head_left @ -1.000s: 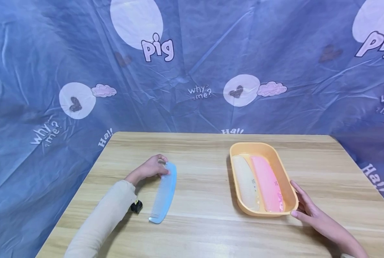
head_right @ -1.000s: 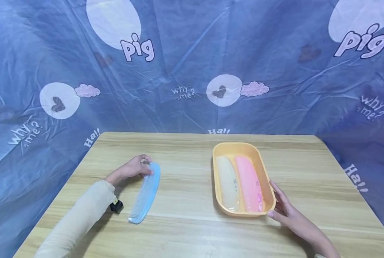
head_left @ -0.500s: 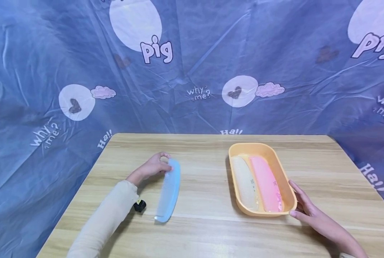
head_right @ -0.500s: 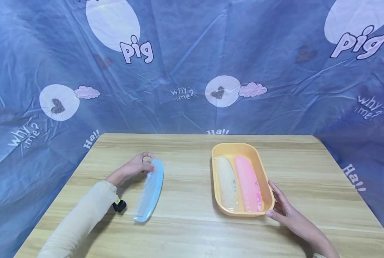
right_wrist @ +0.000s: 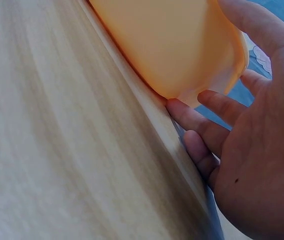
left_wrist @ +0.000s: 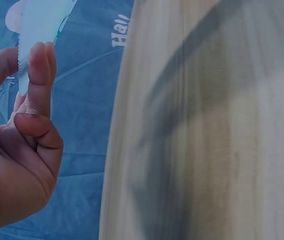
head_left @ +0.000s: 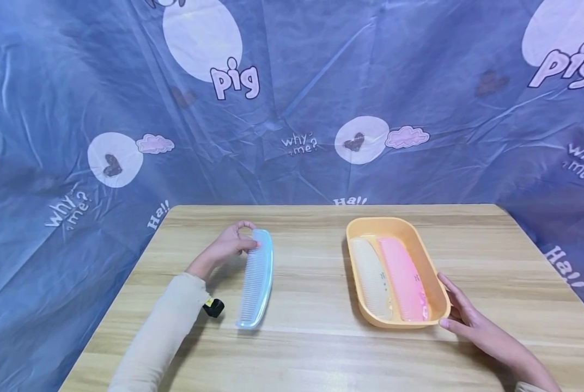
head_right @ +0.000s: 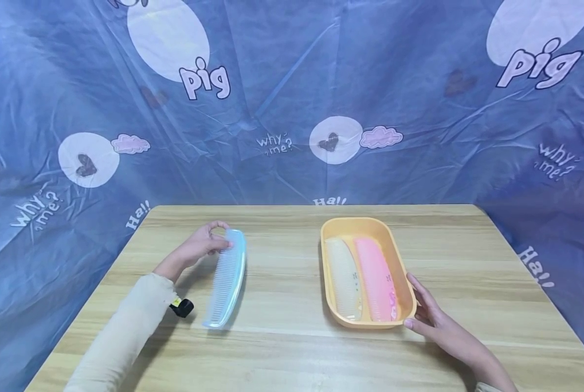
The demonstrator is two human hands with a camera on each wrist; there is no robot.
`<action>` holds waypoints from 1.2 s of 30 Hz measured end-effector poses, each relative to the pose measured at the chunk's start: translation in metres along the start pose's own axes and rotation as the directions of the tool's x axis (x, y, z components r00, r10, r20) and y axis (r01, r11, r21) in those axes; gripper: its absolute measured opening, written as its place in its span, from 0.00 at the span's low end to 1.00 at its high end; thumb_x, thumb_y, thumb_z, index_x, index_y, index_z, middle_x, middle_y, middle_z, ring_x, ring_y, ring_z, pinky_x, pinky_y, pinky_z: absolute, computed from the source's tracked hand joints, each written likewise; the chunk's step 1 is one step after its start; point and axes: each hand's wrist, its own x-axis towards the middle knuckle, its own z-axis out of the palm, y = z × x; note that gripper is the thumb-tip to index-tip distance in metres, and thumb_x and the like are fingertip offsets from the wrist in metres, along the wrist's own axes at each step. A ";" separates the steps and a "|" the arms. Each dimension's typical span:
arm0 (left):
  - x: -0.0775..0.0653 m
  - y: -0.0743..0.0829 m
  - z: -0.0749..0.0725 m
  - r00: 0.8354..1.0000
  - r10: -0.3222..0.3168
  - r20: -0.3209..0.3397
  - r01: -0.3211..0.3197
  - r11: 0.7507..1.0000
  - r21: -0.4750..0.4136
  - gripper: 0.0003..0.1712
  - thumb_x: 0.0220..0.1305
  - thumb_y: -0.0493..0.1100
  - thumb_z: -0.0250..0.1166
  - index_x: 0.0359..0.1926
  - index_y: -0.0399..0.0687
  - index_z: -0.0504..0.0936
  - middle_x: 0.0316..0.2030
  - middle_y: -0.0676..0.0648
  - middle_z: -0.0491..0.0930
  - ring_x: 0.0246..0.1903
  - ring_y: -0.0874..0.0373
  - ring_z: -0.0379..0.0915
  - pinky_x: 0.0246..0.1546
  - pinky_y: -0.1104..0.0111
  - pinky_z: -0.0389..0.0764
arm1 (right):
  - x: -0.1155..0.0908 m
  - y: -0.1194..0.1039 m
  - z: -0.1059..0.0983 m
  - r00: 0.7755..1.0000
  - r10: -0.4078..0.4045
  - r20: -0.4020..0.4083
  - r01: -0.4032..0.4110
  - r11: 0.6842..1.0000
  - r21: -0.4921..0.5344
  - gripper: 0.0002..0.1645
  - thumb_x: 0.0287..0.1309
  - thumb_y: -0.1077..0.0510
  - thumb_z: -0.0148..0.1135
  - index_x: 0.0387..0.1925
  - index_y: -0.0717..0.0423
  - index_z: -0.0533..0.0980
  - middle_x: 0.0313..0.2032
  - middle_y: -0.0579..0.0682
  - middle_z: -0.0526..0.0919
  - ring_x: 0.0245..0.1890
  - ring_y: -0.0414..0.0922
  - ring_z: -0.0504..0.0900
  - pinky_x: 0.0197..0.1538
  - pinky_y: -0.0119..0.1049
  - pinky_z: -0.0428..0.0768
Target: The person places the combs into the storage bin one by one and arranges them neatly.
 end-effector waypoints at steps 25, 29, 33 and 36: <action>0.011 0.024 0.016 0.996 0.050 -0.069 -0.058 0.990 -0.127 0.28 0.57 0.36 0.65 0.56 0.45 0.63 0.20 0.57 0.81 0.20 0.65 0.73 0.22 0.73 0.60 | 0.000 0.001 0.000 1.000 0.017 0.016 -0.018 0.999 0.033 0.50 0.67 0.68 0.48 0.76 0.43 0.31 0.64 0.19 0.48 0.58 0.16 0.62 0.49 0.22 0.75; 0.017 0.029 0.023 0.996 0.049 -0.080 -0.060 0.988 -0.143 0.28 0.57 0.36 0.65 0.56 0.46 0.63 0.21 0.57 0.81 0.20 0.65 0.71 0.22 0.73 0.61 | 0.000 0.001 0.000 1.000 0.013 0.019 -0.014 0.999 0.039 0.50 0.67 0.69 0.48 0.76 0.43 0.30 0.63 0.19 0.49 0.58 0.16 0.63 0.48 0.23 0.76; 0.021 0.035 0.030 0.995 0.057 -0.079 -0.068 0.987 -0.145 0.30 0.57 0.37 0.65 0.59 0.43 0.62 0.21 0.57 0.81 0.21 0.65 0.73 0.23 0.73 0.61 | 0.000 0.000 -0.001 1.000 0.004 0.023 -0.005 0.999 0.050 0.50 0.67 0.69 0.47 0.76 0.44 0.30 0.63 0.18 0.50 0.58 0.16 0.63 0.48 0.24 0.76; 0.024 0.038 0.035 0.995 0.066 -0.070 -0.075 0.987 -0.145 0.31 0.58 0.37 0.65 0.60 0.42 0.62 0.21 0.57 0.81 0.21 0.64 0.75 0.23 0.72 0.61 | 0.000 0.000 -0.002 0.999 0.005 0.034 -0.007 0.998 0.065 0.50 0.68 0.70 0.46 0.76 0.44 0.30 0.63 0.18 0.49 0.59 0.16 0.62 0.49 0.24 0.76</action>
